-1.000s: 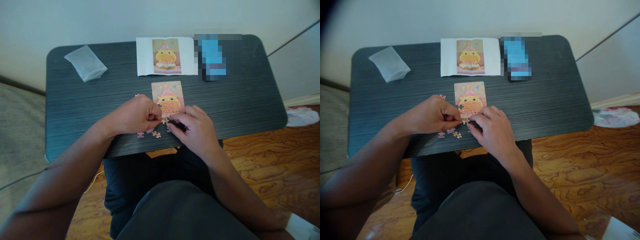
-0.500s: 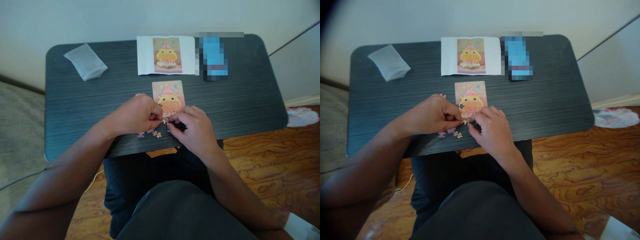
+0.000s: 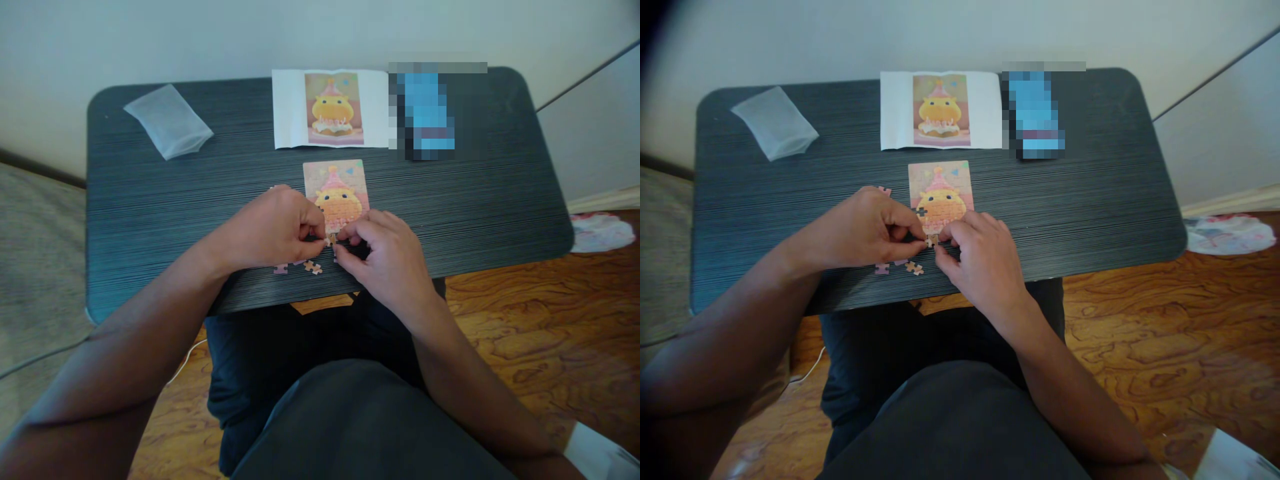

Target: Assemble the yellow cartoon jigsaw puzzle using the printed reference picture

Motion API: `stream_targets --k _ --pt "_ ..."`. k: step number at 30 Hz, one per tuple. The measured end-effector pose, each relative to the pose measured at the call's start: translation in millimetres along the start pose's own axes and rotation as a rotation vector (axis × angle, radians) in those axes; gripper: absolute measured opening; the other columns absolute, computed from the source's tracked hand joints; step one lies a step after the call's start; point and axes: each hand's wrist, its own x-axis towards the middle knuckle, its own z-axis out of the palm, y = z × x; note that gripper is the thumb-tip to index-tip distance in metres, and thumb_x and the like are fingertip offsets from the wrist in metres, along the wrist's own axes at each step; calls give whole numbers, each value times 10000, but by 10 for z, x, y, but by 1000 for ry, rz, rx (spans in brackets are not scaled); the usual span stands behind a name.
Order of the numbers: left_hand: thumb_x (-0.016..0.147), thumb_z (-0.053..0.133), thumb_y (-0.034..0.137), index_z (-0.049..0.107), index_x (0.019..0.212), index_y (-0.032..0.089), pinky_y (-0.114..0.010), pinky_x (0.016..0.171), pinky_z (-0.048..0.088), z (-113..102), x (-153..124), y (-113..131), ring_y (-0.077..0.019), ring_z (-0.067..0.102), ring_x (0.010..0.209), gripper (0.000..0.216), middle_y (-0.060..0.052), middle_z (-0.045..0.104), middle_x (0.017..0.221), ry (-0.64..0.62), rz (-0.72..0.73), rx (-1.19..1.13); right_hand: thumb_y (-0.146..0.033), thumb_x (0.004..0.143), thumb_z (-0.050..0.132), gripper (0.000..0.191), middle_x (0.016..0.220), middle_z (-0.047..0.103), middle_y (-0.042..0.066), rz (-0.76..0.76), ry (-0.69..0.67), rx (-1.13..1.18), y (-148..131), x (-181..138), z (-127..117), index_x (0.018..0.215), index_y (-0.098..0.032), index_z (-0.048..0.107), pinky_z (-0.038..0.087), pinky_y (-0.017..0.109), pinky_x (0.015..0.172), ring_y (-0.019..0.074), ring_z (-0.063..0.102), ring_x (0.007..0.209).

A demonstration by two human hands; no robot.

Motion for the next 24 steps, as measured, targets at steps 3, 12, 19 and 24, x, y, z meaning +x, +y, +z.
stream_targets --k 3,12,19,24 --pt "901 670 273 698 655 190 -361 1057 469 1 2 15 -75 524 525 262 84 557 498 6 1 26 -193 930 782 46 932 721 49 2 0 15 -7 -1 0 971 -193 760 457 403 861 265 662 944" --pt "904 653 283 672 646 184 -334 1036 468 27 -1 8 -70 560 542 278 86 567 510 16 22 35 -205 935 789 39 932 723 50 35 -4 42 -12 -7 3 962 -198 763 462 399 863 262 669 946" --pt "888 645 276 644 624 185 -312 961 467 29 8 -1 -72 510 524 279 76 579 516 19 31 63 -220 957 764 42 938 722 60 26 8 21 -15 -13 18 981 -194 785 453 396 867 260 657 939" --pt "908 647 282 654 622 196 -287 877 466 22 9 8 -85 526 521 298 66 582 504 6 37 22 -212 950 763 14 940 732 56 27 11 29 -15 -12 20 963 -206 766 458 402 870 261 661 937"
